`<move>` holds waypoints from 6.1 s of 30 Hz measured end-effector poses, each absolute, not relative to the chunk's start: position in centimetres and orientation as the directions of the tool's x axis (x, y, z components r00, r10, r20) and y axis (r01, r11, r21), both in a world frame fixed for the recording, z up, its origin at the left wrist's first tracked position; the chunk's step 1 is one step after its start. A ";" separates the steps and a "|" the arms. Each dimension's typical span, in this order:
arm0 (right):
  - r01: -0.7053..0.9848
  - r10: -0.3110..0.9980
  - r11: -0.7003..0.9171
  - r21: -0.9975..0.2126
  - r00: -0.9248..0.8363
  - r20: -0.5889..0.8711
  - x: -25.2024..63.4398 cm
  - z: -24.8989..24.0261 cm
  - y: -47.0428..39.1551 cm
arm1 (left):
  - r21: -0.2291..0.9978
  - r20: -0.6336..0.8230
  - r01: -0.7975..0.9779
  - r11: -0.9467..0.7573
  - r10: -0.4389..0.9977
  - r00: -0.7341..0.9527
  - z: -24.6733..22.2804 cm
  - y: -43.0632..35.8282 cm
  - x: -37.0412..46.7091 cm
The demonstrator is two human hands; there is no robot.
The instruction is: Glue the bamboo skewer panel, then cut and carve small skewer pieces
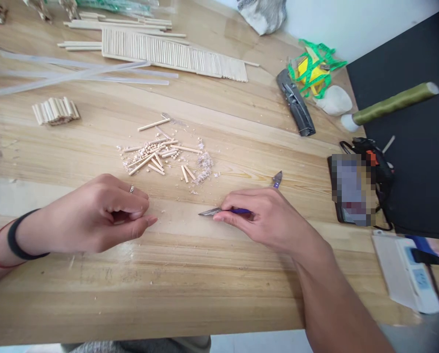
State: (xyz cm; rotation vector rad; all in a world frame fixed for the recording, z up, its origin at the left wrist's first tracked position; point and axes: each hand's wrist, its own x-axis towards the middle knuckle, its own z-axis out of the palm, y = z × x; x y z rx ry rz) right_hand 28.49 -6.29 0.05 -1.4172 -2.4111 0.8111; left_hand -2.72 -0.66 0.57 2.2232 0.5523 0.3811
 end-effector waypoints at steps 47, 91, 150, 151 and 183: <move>0.725 0.891 0.346 -0.595 -0.453 -0.034 28.4 -0.4 -6.2 | 0.739 0.085 0.291 -0.607 0.512 0.855 0.5 -0.8 -2.8; 0.774 0.913 0.325 -0.544 -0.407 -0.032 27.8 -0.2 -6.3 | 0.741 0.046 0.317 -0.592 0.517 0.855 0.5 -0.8 -2.9; 0.729 0.868 0.354 -0.586 -0.489 -0.084 28.1 0.0 -6.2 | 0.727 0.157 0.231 -0.647 0.485 0.860 0.2 -0.5 -2.9; 0.735 0.877 0.348 -0.581 -0.475 -0.075 28.0 0.0 -6.3 | 0.726 0.173 0.220 -0.652 0.482 0.859 0.1 -0.5 -2.8; 0.910 0.935 0.334 -0.247 -0.286 0.210 28.1 -0.3 -10.2 | 0.651 0.183 0.258 -0.714 0.478 0.859 0.1 -0.4 -2.9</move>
